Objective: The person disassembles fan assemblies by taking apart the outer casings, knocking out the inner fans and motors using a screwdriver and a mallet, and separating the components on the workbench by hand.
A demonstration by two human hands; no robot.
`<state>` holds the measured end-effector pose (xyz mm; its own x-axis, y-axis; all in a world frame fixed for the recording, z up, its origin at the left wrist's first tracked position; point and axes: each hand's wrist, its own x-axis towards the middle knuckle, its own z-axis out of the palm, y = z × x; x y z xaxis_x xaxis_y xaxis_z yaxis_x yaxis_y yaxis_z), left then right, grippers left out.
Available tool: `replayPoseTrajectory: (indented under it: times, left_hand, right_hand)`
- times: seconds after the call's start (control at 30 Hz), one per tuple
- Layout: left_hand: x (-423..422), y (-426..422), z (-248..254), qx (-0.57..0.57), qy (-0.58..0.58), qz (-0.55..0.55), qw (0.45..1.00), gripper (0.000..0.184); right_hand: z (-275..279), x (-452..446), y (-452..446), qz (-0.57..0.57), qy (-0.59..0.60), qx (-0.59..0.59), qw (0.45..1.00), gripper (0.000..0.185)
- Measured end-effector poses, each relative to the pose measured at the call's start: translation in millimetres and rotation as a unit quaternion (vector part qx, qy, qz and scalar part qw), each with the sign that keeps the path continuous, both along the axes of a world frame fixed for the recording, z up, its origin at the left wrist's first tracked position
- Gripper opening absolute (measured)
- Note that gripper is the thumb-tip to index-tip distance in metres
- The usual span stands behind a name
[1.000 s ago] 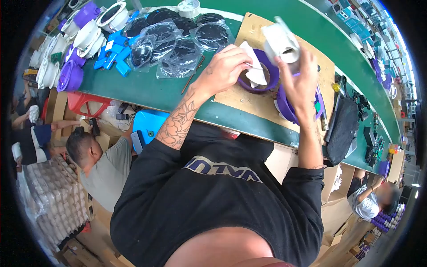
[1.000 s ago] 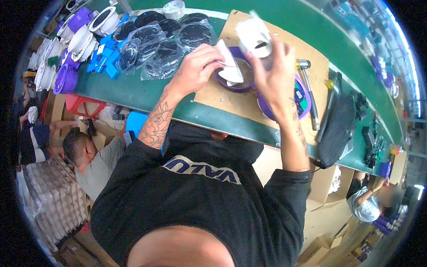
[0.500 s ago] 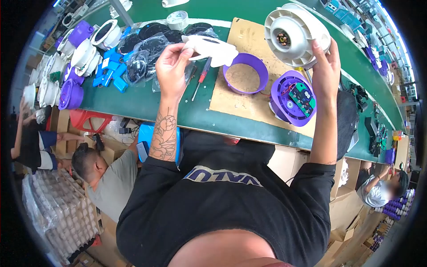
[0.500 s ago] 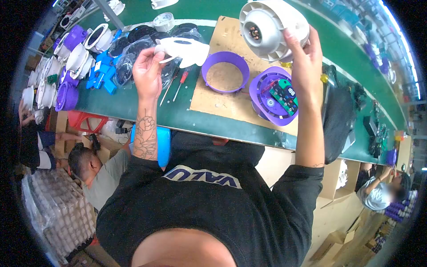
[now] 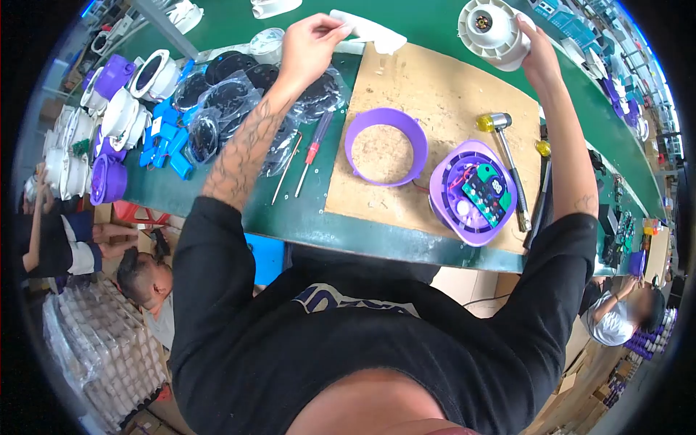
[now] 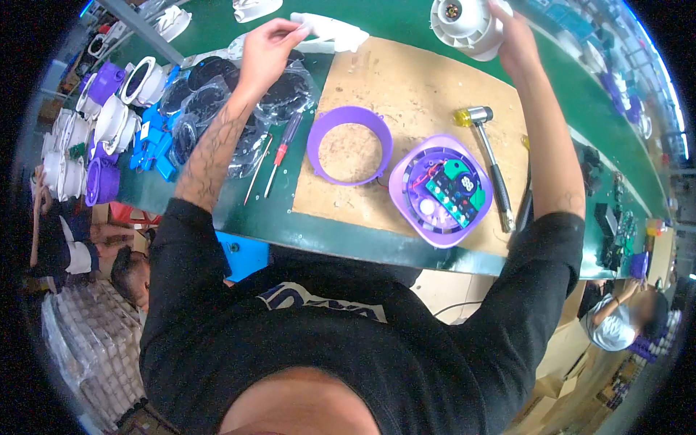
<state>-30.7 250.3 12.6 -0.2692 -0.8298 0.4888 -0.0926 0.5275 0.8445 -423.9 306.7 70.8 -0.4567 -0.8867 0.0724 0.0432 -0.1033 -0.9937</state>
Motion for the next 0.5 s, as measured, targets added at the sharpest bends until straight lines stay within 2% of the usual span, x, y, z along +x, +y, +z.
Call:
replayPoseTrajectory:
  times: [0.07,0.13,0.23,0.37,0.43,0.47,0.5]
  left_hand:
    - [-27.5,-42.3,-13.7,-0.028,-0.038,0.037,0.998,0.017]
    - [-56.7,-75.4,-21.8,-0.014,-0.051,0.048,0.997,0.016]
    - [-96.6,-120.6,-44.3,0.000,-0.080,0.043,0.996,0.016]
    - [-132.8,-148.0,-69.8,0.054,-0.107,0.046,0.992,0.015]
    - [-139.4,-160.9,-77.8,0.060,-0.155,0.055,0.985,0.021]
    - [-139.7,-166.6,-81.4,0.064,-0.226,0.052,0.971,0.029]
    - [-141.0,-170.2,-82.2,0.077,-0.239,0.063,0.966,0.031]
  right_hand:
    - [-10.3,-8.4,-23.9,0.059,-0.069,0.032,0.995,0.043]
    - [-27.1,-12.0,-51.3,0.015,-0.150,0.052,0.987,0.040]
    - [-58.1,-27.8,-83.3,0.011,-0.241,0.044,0.970,0.040]
    - [-98.6,-52.7,-112.6,-0.019,-0.270,-0.020,0.962,0.046]
    - [-104.0,-57.0,-114.5,-0.108,-0.276,-0.010,0.955,0.051]
    - [-103.9,-60.8,-114.3,-0.105,-0.276,-0.011,0.955,0.051]
    - [-104.6,-67.5,-114.3,-0.155,-0.238,0.057,0.957,0.050]
